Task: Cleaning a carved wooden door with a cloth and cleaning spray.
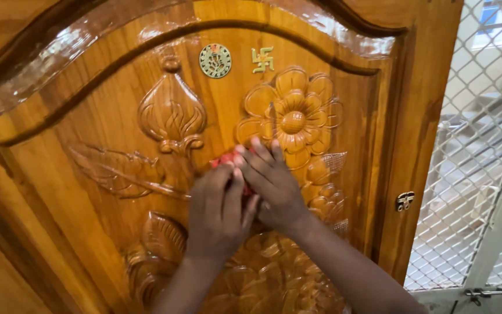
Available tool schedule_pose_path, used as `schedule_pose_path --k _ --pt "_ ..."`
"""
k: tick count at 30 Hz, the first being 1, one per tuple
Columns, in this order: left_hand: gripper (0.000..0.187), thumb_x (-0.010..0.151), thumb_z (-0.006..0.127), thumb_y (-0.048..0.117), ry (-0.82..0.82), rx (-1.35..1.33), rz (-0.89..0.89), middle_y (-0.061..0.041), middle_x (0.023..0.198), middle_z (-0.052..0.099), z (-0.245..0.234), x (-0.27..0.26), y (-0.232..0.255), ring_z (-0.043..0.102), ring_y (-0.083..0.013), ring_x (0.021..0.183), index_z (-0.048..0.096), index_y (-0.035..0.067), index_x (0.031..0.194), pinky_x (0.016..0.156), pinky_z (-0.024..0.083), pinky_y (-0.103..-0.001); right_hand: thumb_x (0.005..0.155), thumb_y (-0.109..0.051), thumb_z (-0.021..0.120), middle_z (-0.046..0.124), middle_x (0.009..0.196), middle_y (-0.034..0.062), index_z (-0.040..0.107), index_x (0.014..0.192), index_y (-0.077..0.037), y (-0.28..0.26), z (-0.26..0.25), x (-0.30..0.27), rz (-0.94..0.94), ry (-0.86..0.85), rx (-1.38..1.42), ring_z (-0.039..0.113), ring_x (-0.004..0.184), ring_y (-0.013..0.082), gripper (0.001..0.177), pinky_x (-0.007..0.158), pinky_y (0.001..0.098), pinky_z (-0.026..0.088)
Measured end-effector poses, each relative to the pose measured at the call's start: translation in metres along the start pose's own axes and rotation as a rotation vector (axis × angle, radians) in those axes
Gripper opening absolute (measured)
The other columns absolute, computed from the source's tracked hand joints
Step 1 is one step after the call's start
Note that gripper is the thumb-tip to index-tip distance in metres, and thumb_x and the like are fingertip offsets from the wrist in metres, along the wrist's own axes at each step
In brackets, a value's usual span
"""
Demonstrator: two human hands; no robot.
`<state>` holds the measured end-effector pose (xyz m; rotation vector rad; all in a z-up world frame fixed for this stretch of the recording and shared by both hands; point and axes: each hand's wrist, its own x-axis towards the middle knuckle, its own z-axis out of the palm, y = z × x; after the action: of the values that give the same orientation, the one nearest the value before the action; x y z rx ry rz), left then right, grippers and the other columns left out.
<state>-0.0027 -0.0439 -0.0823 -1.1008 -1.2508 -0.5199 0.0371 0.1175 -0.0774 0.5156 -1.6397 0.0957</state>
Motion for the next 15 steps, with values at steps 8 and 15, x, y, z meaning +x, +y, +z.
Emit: schedule_pose_path --k 8,15 --pt "0.056 0.106 0.054 0.01 -0.091 -0.046 -0.125 -0.027 0.163 0.034 0.058 0.077 0.018 0.034 -0.0446 0.154 0.035 -0.004 0.156 0.129 0.027 -0.055 0.109 -0.005 0.054 0.062 0.149 0.0103 0.07 0.137 -0.013 0.059 -0.045 0.058 0.01 0.28 -0.324 0.038 0.152 0.0351 0.033 0.133 0.0532 0.011" --pt "0.054 0.109 0.044 0.018 -0.263 0.314 0.113 -0.02 0.165 0.039 0.104 0.076 0.061 0.033 -0.0314 0.157 0.043 -0.006 0.157 0.131 0.017 -0.043 0.115 -0.006 0.055 0.057 0.156 0.0114 0.056 0.15 -0.009 0.09 -0.064 -0.027 0.3 0.252 -0.229 0.041 0.158 0.0329 0.035 0.136 0.0511 0.031"
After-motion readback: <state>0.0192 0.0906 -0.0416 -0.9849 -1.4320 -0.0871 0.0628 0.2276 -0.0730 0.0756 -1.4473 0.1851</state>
